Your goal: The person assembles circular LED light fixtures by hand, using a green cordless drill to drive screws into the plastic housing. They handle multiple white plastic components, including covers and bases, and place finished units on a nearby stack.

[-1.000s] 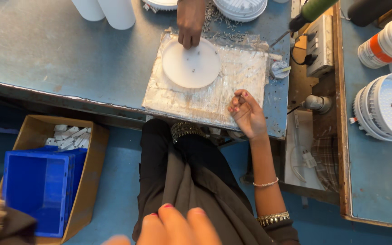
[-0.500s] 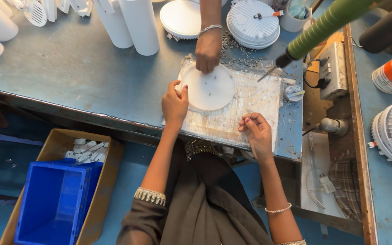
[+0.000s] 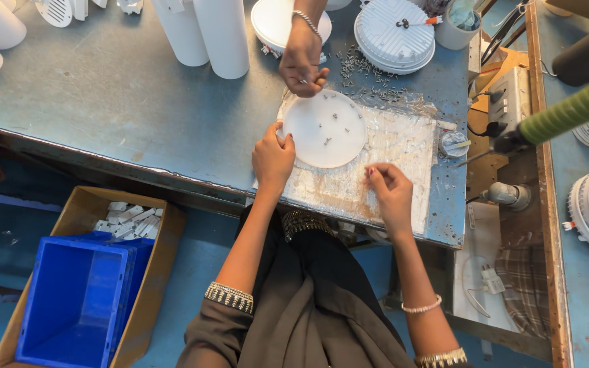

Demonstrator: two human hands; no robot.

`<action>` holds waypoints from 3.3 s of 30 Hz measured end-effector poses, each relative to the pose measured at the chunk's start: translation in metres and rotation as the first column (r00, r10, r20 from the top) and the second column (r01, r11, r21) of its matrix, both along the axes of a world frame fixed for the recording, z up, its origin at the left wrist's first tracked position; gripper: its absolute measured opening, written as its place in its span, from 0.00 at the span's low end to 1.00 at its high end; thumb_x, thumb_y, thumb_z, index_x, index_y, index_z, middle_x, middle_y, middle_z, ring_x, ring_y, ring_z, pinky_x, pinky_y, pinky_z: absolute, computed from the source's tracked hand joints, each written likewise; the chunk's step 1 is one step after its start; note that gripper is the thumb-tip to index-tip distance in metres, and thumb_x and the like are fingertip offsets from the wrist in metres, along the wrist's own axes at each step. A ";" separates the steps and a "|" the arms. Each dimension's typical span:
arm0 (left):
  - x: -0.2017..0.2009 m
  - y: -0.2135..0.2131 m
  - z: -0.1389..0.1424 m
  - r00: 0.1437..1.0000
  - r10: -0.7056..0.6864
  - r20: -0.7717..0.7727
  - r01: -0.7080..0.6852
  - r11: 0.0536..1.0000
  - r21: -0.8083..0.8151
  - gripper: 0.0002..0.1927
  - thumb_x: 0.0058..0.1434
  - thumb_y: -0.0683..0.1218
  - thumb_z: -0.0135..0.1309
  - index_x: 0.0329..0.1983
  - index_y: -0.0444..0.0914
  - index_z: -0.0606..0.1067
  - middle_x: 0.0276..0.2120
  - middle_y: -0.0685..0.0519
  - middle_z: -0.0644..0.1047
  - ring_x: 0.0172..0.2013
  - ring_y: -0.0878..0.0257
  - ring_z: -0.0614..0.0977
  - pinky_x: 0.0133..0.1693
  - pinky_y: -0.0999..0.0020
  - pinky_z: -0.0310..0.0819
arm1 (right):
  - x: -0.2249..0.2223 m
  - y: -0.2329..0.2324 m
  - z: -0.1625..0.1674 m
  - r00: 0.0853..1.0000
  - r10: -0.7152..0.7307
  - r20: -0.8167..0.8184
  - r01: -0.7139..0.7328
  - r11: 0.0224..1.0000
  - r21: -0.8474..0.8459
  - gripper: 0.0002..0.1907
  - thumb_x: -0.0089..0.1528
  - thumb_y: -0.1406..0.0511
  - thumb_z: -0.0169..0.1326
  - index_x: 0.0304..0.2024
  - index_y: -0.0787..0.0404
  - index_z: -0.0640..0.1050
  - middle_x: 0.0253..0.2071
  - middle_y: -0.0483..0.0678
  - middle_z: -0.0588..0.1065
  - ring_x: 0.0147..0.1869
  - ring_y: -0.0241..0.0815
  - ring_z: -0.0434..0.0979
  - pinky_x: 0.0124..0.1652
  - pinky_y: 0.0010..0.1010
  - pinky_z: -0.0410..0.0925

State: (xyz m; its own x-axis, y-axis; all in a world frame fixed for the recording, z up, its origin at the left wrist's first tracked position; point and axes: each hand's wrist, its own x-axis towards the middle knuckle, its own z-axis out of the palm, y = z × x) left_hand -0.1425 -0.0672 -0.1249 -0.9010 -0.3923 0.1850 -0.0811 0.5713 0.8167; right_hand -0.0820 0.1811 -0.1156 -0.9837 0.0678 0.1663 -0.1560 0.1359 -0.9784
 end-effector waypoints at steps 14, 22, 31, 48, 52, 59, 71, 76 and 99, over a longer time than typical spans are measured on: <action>-0.001 -0.003 0.003 0.998 0.000 0.055 -0.003 0.999 0.047 0.19 0.62 0.47 0.54 0.56 0.38 0.77 0.19 0.50 0.79 0.24 0.55 0.83 0.33 0.57 0.77 | -0.079 -0.066 0.028 0.927 0.104 -0.361 0.173 0.736 0.655 0.04 0.60 0.67 0.62 0.38 0.59 0.85 0.33 0.47 0.73 0.42 0.44 0.70 0.45 0.37 0.63; -0.002 -0.003 0.000 1.000 0.011 0.010 -0.011 0.999 0.032 0.19 0.61 0.47 0.55 0.54 0.38 0.78 0.20 0.50 0.80 0.26 0.53 0.84 0.34 0.57 0.77 | -0.097 -0.098 0.007 0.940 0.001 -0.343 0.263 0.639 0.723 0.06 0.58 0.63 0.65 0.35 0.57 0.86 0.32 0.45 0.74 0.43 0.45 0.71 0.47 0.39 0.59; -0.003 -0.003 -0.003 1.000 0.010 0.010 -0.010 0.999 0.030 0.18 0.61 0.47 0.55 0.54 0.38 0.78 0.20 0.50 0.81 0.26 0.54 0.85 0.35 0.57 0.78 | -0.102 -0.106 0.002 0.924 -0.005 -0.383 0.319 0.562 0.763 0.05 0.58 0.64 0.64 0.34 0.58 0.85 0.36 0.46 0.77 0.47 0.46 0.73 0.48 0.40 0.62; -0.002 -0.003 -0.004 1.000 0.010 0.000 -0.010 0.999 0.032 0.19 0.60 0.48 0.56 0.53 0.39 0.79 0.20 0.50 0.81 0.26 0.53 0.84 0.34 0.57 0.78 | -0.113 -0.089 0.009 0.847 0.155 -0.508 0.280 0.683 0.675 0.03 0.61 0.73 0.57 0.35 0.67 0.82 0.36 0.58 0.78 0.43 0.56 0.77 0.46 0.44 0.69; -0.002 -0.003 -0.005 1.000 0.014 0.000 -0.014 0.999 0.043 0.18 0.60 0.49 0.56 0.52 0.40 0.79 0.22 0.50 0.81 0.27 0.52 0.85 0.35 0.56 0.78 | -0.139 -0.044 0.029 0.888 -0.128 -0.442 0.383 0.738 0.556 0.06 0.61 0.75 0.54 0.39 0.68 0.82 0.36 0.61 0.80 0.40 0.56 0.82 0.44 0.43 0.73; 0.000 -0.003 -0.006 1.000 0.018 -0.012 -0.018 0.999 0.038 0.17 0.62 0.50 0.56 0.51 0.40 0.80 0.21 0.50 0.81 0.27 0.51 0.84 0.35 0.55 0.77 | -0.166 -0.002 0.045 0.771 -0.206 -0.602 0.512 0.764 0.393 0.09 0.58 0.75 0.58 0.41 0.69 0.82 0.35 0.56 0.81 0.36 0.48 0.82 0.39 0.37 0.73; 0.001 -0.004 -0.009 0.999 -0.003 -0.053 0.007 0.996 0.086 0.16 0.63 0.49 0.54 0.52 0.38 0.80 0.22 0.50 0.81 0.25 0.56 0.84 0.32 0.59 0.77 | -0.072 0.038 -0.014 0.936 -0.244 -0.255 0.309 0.915 0.259 0.06 0.64 0.73 0.55 0.41 0.65 0.82 0.35 0.49 0.81 0.36 0.35 0.80 0.39 0.25 0.72; 0.002 -0.003 -0.010 0.999 0.003 -0.049 0.001 0.997 0.077 0.16 0.63 0.49 0.55 0.51 0.39 0.80 0.21 0.51 0.81 0.25 0.56 0.83 0.32 0.59 0.76 | -0.070 0.032 -0.015 0.926 -0.191 -0.326 0.312 0.873 0.375 0.06 0.63 0.74 0.55 0.41 0.66 0.82 0.39 0.50 0.80 0.38 0.37 0.81 0.40 0.27 0.73; 0.005 -0.001 -0.007 0.998 -0.014 -0.065 0.018 0.998 0.062 0.14 0.62 0.46 0.55 0.49 0.39 0.81 0.20 0.51 0.80 0.23 0.57 0.83 0.31 0.60 0.75 | -0.071 0.035 -0.015 0.934 -0.167 -0.317 0.286 0.881 0.377 0.05 0.63 0.74 0.56 0.40 0.66 0.82 0.39 0.49 0.78 0.36 0.36 0.79 0.39 0.26 0.72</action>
